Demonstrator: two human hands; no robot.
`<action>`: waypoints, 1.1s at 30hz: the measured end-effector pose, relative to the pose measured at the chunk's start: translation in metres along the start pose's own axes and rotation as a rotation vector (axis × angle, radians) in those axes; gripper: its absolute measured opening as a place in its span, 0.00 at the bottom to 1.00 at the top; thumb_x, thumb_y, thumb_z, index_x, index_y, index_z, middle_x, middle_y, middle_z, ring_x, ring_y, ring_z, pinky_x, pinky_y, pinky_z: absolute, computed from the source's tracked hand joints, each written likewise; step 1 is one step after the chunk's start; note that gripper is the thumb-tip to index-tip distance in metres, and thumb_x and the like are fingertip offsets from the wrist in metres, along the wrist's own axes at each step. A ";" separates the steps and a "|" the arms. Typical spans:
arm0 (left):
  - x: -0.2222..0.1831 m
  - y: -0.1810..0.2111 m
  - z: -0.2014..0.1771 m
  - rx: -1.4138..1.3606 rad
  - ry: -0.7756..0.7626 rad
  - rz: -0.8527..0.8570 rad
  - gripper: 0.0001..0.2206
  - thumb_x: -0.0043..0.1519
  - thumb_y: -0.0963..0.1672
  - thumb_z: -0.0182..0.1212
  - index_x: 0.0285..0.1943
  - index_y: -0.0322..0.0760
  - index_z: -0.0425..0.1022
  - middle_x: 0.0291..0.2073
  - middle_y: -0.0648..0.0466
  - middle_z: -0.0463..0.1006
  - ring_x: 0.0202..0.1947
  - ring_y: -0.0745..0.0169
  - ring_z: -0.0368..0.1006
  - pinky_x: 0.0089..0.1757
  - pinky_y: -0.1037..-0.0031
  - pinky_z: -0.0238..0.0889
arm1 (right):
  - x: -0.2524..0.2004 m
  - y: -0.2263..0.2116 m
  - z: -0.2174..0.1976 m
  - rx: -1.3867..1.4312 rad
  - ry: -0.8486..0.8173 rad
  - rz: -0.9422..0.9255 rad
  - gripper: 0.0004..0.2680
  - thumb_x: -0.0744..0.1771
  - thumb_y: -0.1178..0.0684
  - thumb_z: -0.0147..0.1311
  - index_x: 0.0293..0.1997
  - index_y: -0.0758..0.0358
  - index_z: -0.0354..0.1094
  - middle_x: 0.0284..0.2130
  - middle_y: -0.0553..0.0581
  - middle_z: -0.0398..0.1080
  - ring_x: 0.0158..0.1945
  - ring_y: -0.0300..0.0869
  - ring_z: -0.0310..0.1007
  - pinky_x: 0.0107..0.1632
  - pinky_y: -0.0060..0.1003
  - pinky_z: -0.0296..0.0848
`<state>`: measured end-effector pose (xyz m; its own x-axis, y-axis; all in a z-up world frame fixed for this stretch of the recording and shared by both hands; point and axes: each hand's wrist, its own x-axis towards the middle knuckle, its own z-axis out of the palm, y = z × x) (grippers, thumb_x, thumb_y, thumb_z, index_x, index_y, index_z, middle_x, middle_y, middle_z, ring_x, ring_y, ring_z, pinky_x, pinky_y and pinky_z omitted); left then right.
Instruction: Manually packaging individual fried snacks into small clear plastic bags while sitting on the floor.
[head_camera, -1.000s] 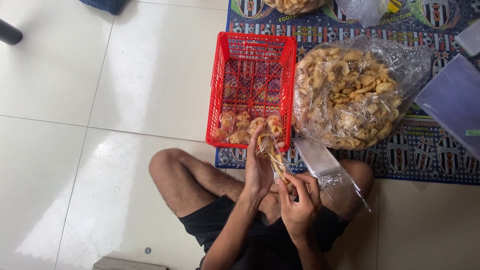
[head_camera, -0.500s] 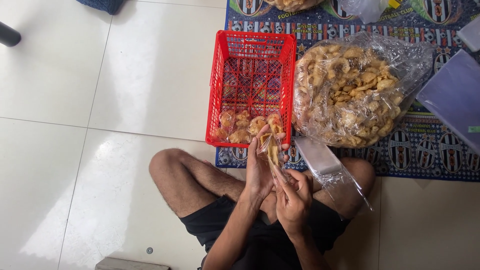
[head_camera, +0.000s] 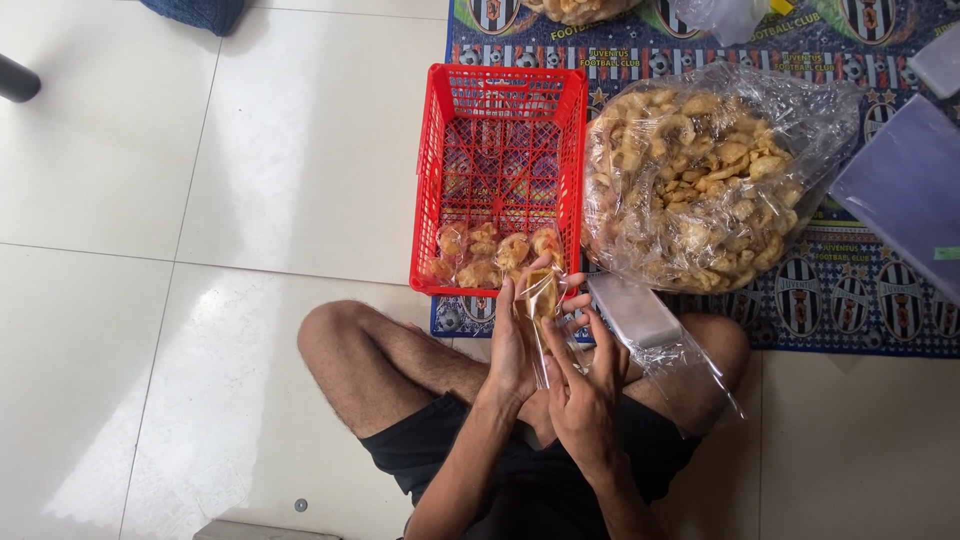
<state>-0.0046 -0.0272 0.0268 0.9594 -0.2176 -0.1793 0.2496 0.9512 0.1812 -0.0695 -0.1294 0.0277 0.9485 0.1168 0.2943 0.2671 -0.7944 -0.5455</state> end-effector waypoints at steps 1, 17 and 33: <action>-0.001 0.000 0.002 0.000 0.000 0.001 0.28 0.72 0.55 0.41 0.79 0.40 0.53 0.57 0.37 0.72 0.50 0.51 0.77 0.47 0.66 0.78 | 0.000 0.000 0.000 0.001 0.000 -0.001 0.20 0.65 0.57 0.58 0.66 0.47 0.68 0.69 0.69 0.53 0.63 0.55 0.60 0.64 0.51 0.60; -0.009 -0.003 0.001 0.119 0.076 -0.086 0.24 0.70 0.49 0.43 0.76 0.41 0.54 0.57 0.40 0.74 0.48 0.55 0.77 0.48 0.68 0.75 | 0.003 -0.003 0.001 0.070 0.136 0.016 0.12 0.65 0.56 0.59 0.53 0.57 0.76 0.70 0.70 0.53 0.67 0.58 0.58 0.66 0.53 0.58; -0.011 0.024 -0.017 0.218 0.428 0.004 0.21 0.67 0.46 0.50 0.67 0.29 0.67 0.53 0.42 0.78 0.44 0.58 0.74 0.45 0.71 0.70 | 0.048 0.079 -0.027 0.141 0.287 0.075 0.06 0.67 0.61 0.53 0.48 0.67 0.73 0.43 0.58 0.76 0.46 0.47 0.76 0.51 0.40 0.73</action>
<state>-0.0115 0.0016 0.0165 0.8319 -0.0609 -0.5516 0.3112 0.8742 0.3728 -0.0071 -0.2028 0.0197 0.8852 -0.1272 0.4474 0.2385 -0.7017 -0.6714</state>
